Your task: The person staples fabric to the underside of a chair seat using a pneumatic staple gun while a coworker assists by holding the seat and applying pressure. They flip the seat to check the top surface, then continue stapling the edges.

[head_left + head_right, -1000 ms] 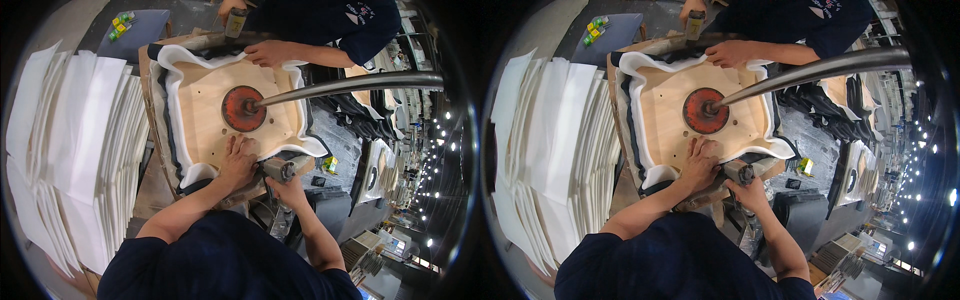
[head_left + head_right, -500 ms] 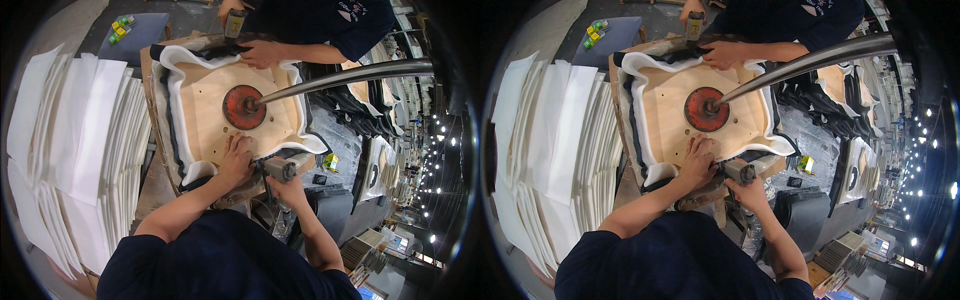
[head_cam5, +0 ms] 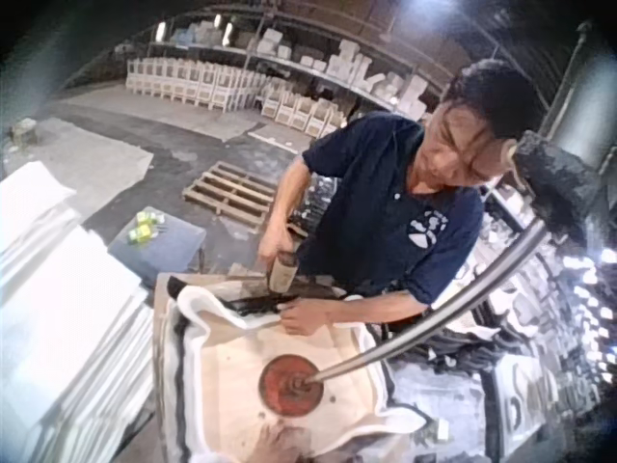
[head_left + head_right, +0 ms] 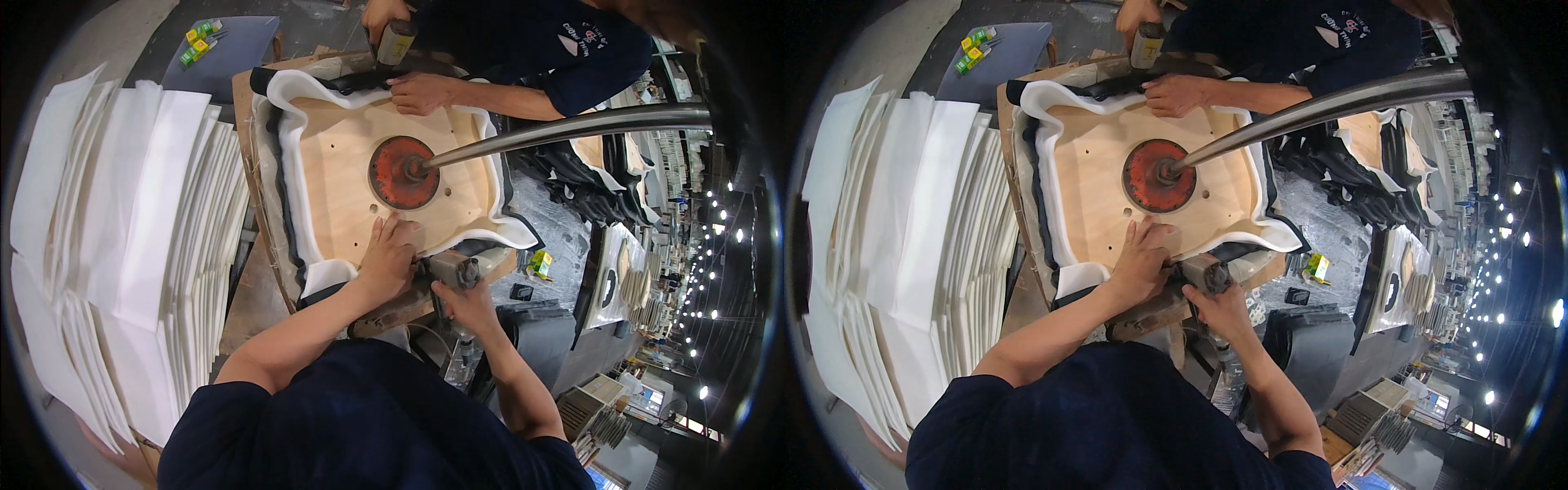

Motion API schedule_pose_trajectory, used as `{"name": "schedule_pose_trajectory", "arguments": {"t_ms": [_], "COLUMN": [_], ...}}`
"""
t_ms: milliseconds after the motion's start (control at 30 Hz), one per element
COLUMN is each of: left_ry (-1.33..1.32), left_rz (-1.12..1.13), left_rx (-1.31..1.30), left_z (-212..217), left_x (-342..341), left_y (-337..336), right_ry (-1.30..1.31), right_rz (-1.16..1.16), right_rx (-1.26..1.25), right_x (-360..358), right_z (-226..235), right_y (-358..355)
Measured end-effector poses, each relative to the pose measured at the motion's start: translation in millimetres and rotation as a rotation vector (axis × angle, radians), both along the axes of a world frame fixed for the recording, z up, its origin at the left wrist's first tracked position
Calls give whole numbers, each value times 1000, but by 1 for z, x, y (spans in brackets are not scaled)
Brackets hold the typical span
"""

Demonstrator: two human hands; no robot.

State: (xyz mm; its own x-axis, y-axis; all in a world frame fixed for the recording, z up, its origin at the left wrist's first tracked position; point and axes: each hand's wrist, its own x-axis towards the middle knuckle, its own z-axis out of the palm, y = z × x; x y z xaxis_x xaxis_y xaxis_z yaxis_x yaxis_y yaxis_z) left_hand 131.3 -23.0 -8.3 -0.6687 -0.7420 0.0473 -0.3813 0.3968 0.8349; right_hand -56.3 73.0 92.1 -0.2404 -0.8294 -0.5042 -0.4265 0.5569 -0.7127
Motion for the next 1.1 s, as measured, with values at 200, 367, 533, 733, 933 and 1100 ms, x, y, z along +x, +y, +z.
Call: {"name": "schedule_pose_trajectory", "arguments": {"t_ms": [200, 367, 533, 733, 933, 1100], "left_ry": [-48, 74, 97, 67, -215, -220], "left_rz": [87, 147, 144, 97, 80, 135], "left_rx": [4, 4, 19, -26, -47, -38], "left_z": [-4, -13, -11, -10, 15, 12], "left_x": [-8, -11, -9, -1, 28, 26], "left_y": [0, 6, 7, 3, 4, 9], "right_ry": [-139, -144, -129, 49, -86, -133], "right_rz": [-123, -105, -113, 12, -139, -150], "right_rx": [49, 84, 128, 17, 63, 71], "right_x": [10, 15, 15, 20, 22, 28], "right_z": [17, 13, 9, -3, 9, 17], "right_y": [6, 4, 1, -2, -3, 5]}}
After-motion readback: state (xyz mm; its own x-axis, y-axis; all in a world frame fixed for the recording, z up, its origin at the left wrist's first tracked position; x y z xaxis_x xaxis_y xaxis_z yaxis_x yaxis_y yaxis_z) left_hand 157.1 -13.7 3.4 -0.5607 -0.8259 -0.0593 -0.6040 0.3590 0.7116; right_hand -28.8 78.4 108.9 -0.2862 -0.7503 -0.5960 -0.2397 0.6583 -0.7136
